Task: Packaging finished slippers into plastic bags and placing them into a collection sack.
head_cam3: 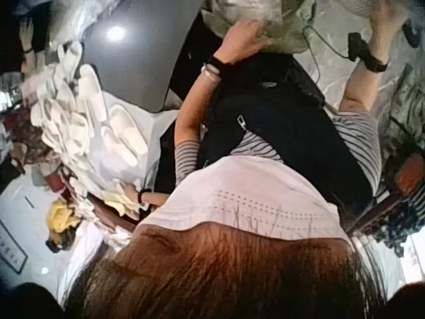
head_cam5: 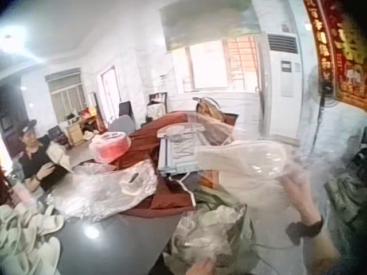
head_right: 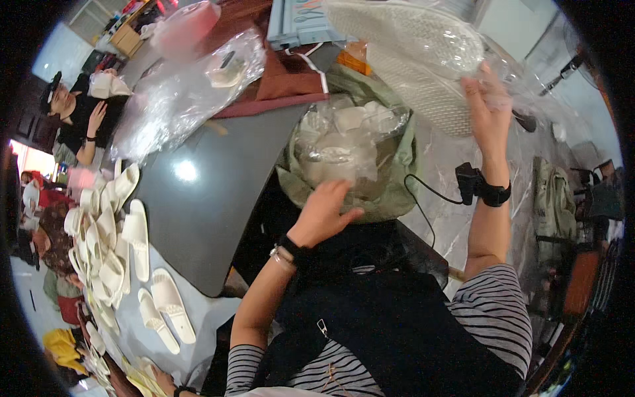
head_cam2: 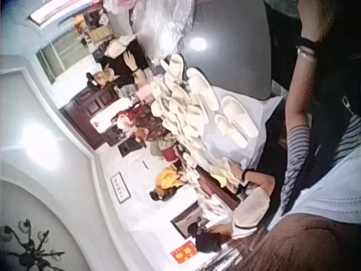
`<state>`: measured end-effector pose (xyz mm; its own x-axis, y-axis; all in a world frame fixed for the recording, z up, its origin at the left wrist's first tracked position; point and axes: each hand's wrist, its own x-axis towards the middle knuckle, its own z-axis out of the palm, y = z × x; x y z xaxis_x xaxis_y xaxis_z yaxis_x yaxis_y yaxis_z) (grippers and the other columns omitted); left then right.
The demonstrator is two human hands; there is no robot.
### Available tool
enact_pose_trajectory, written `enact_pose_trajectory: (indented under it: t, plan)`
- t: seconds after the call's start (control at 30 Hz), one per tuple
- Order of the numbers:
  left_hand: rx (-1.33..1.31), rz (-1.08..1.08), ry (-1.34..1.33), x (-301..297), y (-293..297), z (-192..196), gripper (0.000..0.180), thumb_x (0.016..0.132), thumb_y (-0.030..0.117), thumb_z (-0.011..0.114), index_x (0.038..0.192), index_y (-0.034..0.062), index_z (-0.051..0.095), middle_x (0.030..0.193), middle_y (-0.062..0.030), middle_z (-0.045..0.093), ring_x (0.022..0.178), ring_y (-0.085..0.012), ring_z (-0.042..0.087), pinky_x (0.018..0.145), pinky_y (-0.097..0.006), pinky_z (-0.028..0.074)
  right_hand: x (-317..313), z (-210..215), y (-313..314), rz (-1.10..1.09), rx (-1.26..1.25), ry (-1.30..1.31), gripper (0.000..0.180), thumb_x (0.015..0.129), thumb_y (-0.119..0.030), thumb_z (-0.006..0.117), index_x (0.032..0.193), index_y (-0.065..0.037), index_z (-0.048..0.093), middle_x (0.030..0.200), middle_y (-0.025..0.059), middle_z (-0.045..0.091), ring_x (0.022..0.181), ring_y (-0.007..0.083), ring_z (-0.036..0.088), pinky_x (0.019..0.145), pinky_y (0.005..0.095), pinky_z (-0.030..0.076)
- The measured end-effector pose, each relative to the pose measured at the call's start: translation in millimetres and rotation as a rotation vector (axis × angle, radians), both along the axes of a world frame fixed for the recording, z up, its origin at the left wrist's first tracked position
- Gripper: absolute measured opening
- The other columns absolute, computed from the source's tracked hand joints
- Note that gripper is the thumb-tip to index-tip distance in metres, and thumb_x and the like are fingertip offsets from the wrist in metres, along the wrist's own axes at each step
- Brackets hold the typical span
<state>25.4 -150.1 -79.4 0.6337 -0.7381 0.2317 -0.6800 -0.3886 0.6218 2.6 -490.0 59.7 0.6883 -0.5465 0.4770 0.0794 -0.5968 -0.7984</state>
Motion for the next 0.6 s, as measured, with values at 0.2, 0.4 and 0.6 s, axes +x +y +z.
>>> enact_pose_trajectory:
  t: [0.2,0.4,0.6]
  plan:
    - [0.615,-0.31,0.064,3,-43,-78,0.028,0.093,0.033,0.062,0.099,0.0063,0.067,0.091,-0.018,0.071,0.092,-0.0388,0.068,0.082,-0.052,0.051,25,-44,11,-0.005,-0.404,0.239,0.036,0.093,-0.019,0.066,0.125,-0.003,0.063,0.098,0.0174,0.073,0.088,0.0338,0.07,0.075,0.0402,0.053]
    - [0.162,-0.404,0.236,-10,-43,-26,0.013,0.086,0.018,0.065,0.083,0.0056,0.063,0.081,-0.0175,0.067,0.081,-0.0405,0.066,0.072,-0.052,0.052,24,-205,84,0.185,-0.519,0.726,0.06,0.087,-0.016,0.058,0.143,-0.004,0.038,0.152,0.038,0.028,0.083,0.0458,0.069,0.07,0.0496,0.059]
    - [0.252,-0.59,0.272,-10,-27,-23,0.013,0.079,0.006,0.065,0.092,0.0055,0.064,0.111,-0.0139,0.065,0.103,-0.037,0.063,0.08,-0.048,0.054,62,-247,141,0.333,-0.43,1.095,0.067,0.092,-0.028,0.059,0.144,0.001,0.03,0.153,0.0473,0.003,0.096,0.0542,0.064,0.078,0.0531,0.057]
